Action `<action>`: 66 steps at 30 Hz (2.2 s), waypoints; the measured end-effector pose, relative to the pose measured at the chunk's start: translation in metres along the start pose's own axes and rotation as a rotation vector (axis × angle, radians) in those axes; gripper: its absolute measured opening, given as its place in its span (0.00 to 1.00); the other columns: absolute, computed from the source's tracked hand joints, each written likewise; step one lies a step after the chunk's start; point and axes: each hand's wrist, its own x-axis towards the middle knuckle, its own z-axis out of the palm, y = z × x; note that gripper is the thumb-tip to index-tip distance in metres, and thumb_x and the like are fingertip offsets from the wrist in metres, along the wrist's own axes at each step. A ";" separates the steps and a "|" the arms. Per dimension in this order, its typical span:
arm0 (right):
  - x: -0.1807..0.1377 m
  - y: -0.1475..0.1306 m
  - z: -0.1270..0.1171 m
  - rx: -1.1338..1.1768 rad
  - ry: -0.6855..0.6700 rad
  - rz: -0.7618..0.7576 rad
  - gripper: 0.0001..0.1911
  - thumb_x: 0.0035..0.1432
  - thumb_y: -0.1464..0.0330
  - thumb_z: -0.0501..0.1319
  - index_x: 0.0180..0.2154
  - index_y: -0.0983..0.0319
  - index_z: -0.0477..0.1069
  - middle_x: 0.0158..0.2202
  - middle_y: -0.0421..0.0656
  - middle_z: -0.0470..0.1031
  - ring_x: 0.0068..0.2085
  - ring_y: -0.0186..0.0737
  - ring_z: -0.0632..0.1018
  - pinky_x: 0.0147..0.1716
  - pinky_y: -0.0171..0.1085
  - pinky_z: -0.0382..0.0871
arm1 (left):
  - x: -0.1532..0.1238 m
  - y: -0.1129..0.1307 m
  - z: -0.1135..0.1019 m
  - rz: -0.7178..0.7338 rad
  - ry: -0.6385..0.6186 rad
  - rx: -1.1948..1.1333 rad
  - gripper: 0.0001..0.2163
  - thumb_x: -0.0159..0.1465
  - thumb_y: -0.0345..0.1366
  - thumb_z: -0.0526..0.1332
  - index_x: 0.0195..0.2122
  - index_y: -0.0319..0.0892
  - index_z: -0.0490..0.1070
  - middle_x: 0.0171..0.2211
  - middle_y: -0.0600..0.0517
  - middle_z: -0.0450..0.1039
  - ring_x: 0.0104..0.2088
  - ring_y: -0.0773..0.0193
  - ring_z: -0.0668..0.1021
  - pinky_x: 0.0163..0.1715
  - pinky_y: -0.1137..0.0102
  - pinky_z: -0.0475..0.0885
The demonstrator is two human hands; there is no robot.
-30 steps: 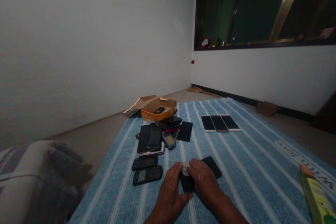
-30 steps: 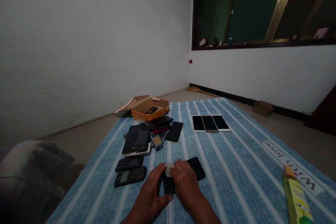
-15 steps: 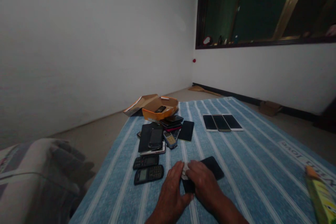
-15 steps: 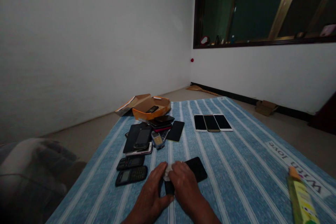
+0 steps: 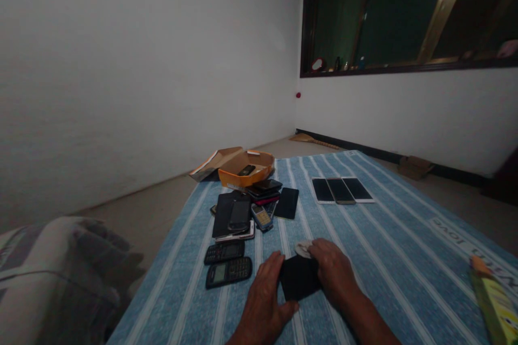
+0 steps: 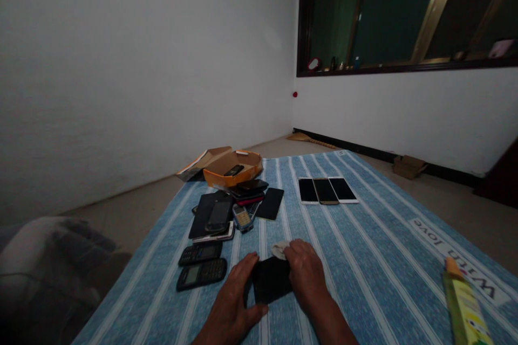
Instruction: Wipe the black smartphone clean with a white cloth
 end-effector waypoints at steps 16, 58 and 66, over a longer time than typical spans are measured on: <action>-0.005 -0.001 0.008 -0.089 0.061 0.052 0.24 0.49 0.86 0.51 0.40 0.60 0.76 0.44 0.48 0.77 0.50 0.47 0.74 0.53 0.41 0.65 | 0.006 0.002 -0.004 0.015 -0.017 -0.016 0.35 0.48 0.28 0.63 0.60 0.45 0.63 0.56 0.44 0.72 0.56 0.44 0.73 0.55 0.50 0.70; 0.000 -0.018 0.010 -0.044 0.025 -0.010 0.19 0.56 0.83 0.53 0.41 0.61 0.77 0.43 0.46 0.78 0.49 0.46 0.74 0.53 0.40 0.65 | 0.004 -0.010 0.004 0.161 0.108 0.069 0.34 0.51 0.31 0.66 0.61 0.45 0.62 0.58 0.42 0.70 0.57 0.45 0.73 0.53 0.51 0.73; 0.001 -0.003 -0.001 -0.094 0.040 0.086 0.22 0.52 0.85 0.50 0.39 0.61 0.76 0.38 0.46 0.77 0.43 0.44 0.75 0.45 0.37 0.68 | 0.003 -0.008 0.003 0.112 0.055 0.064 0.34 0.49 0.30 0.66 0.60 0.45 0.63 0.58 0.43 0.71 0.57 0.44 0.73 0.54 0.50 0.72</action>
